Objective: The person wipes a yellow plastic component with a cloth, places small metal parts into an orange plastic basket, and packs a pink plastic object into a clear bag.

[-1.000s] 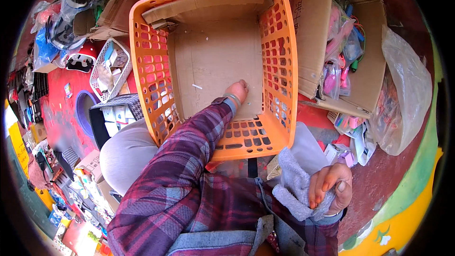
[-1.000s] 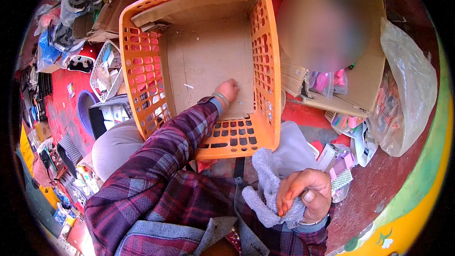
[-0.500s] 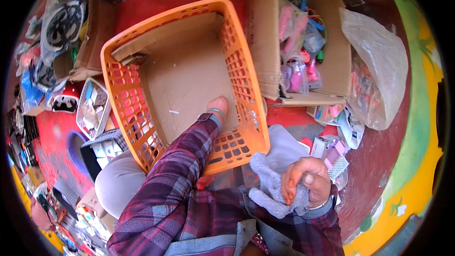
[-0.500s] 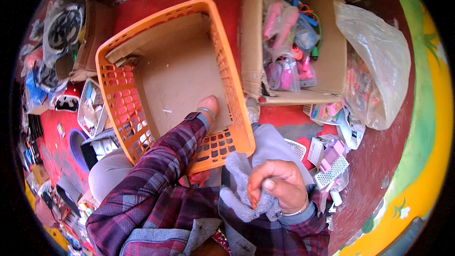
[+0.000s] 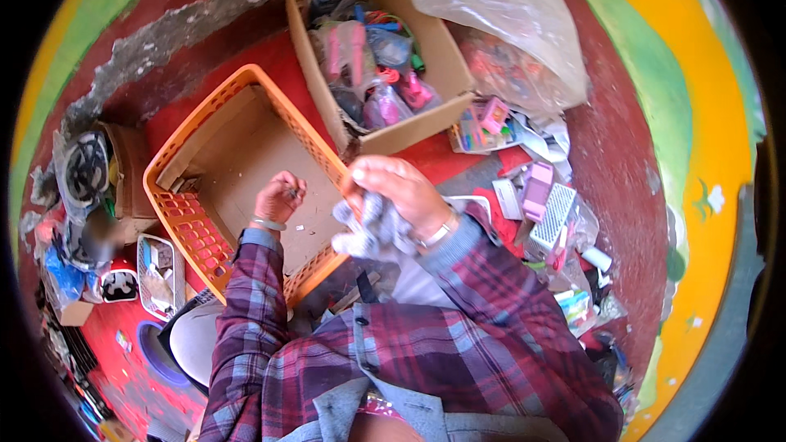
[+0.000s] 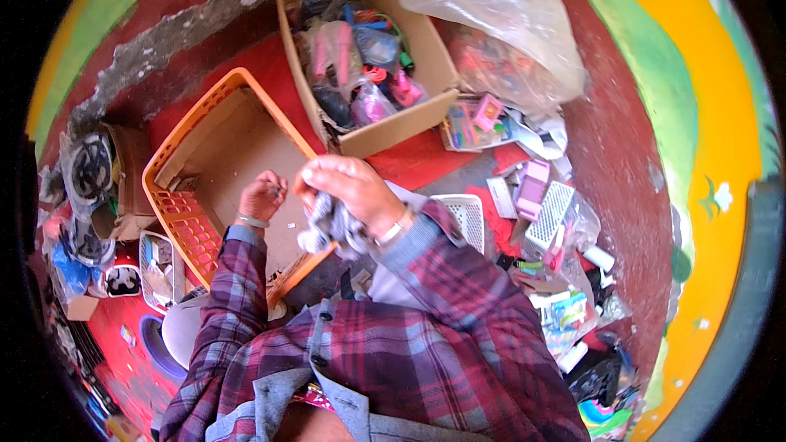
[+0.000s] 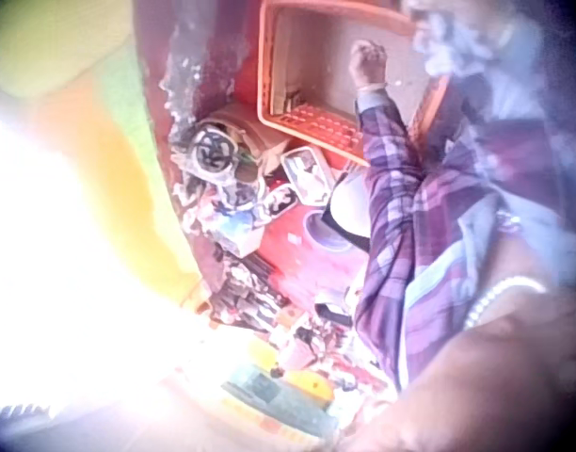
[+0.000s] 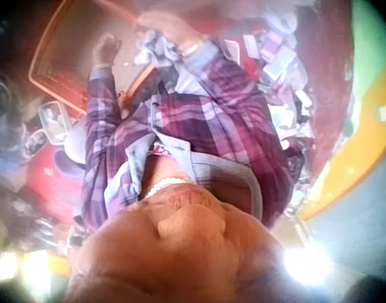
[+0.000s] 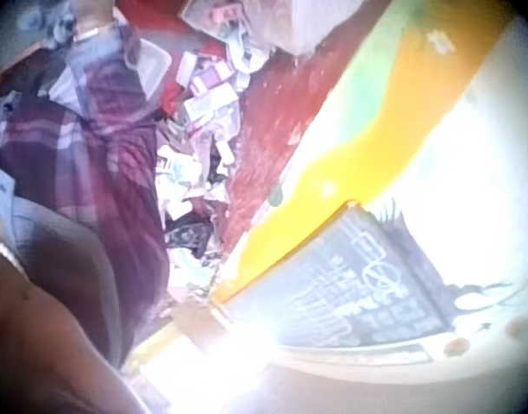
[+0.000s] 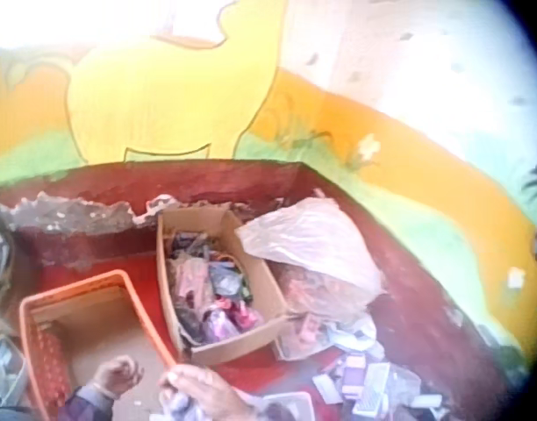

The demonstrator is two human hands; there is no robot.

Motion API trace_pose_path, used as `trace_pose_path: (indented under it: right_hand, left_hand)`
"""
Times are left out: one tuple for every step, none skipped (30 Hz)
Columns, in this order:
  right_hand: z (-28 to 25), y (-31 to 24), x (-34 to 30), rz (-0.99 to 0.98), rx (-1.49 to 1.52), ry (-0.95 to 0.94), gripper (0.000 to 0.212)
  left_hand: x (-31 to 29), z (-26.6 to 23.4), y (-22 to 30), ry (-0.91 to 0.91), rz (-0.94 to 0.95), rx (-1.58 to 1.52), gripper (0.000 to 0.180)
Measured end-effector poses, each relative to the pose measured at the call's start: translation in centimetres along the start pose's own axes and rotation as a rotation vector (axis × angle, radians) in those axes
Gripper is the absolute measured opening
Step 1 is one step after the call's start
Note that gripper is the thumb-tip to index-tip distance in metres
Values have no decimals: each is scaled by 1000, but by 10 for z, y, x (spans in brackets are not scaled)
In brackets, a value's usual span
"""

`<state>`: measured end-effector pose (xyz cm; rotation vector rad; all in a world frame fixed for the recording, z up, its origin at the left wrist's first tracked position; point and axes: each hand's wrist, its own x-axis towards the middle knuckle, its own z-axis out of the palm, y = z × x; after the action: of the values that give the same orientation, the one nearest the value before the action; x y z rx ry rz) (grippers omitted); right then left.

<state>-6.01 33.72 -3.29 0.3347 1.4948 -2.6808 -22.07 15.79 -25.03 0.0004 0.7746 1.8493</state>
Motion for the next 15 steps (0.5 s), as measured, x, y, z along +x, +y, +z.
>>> trace_pose_path:
  right_hand:
    - [5, 1, -2, 35, 36, 82, 24]
    - [6, 5, -3, 27, 79, 94, 22]
    - [6, 9, -10, 11, 128, 118, 20]
    - [12, 13, -16, -12, 199, 124, 18]
    - [17, 16, -22, -34, 269, 124, 17]
    - [18, 20, -28, -56, 425, 2, 24]
    - [22, 23, -37, -71, 520, -38, 32]
    - [28, 23, -48, -76, 533, -47, 34]
    - [37, 20, -58, -76, 544, -61, 37]
    - [46, 11, -69, -66, 543, -95, 36]
    - [53, 8, -76, -104, 508, -98, 35]
    - [55, 7, -82, -144, 472, -94, 35]
    - [59, 6, -86, -179, 436, -88, 34]
    - [64, 3, -91, -242, 391, -51, 32]
    - [64, 5, -93, -294, 298, 14, 31]
  left_hand:
    - [-10, 24, 10, -4, 49, -4, 9]
    - [-19, 45, 16, -9, 101, -3, 9]
    - [-25, 58, 19, -4, 88, 39, 10]
    - [-31, 66, 23, 7, 81, 75, 10]
    - [-37, 76, 24, 20, 78, 111, 10]
    - [-45, 91, 22, 99, 44, 60, 8]
    - [-51, 108, 14, 172, -13, -61, 16]
    - [-73, 154, 7, 222, -28, -55, 21]
    - [-96, 190, 3, 274, -36, -53, 26]
    - [-108, 190, -4, 141, -7, -91, 30]
    - [-119, 189, -11, 6, 21, -127, 34]
    - [-125, 190, -19, -80, 72, -129, 36]
    - [-138, 209, -23, -30, 98, -166, 42]
    - [-150, 234, -25, 44, 128, -155, 49]
    - [-163, 261, -23, 119, 153, -141, 55]
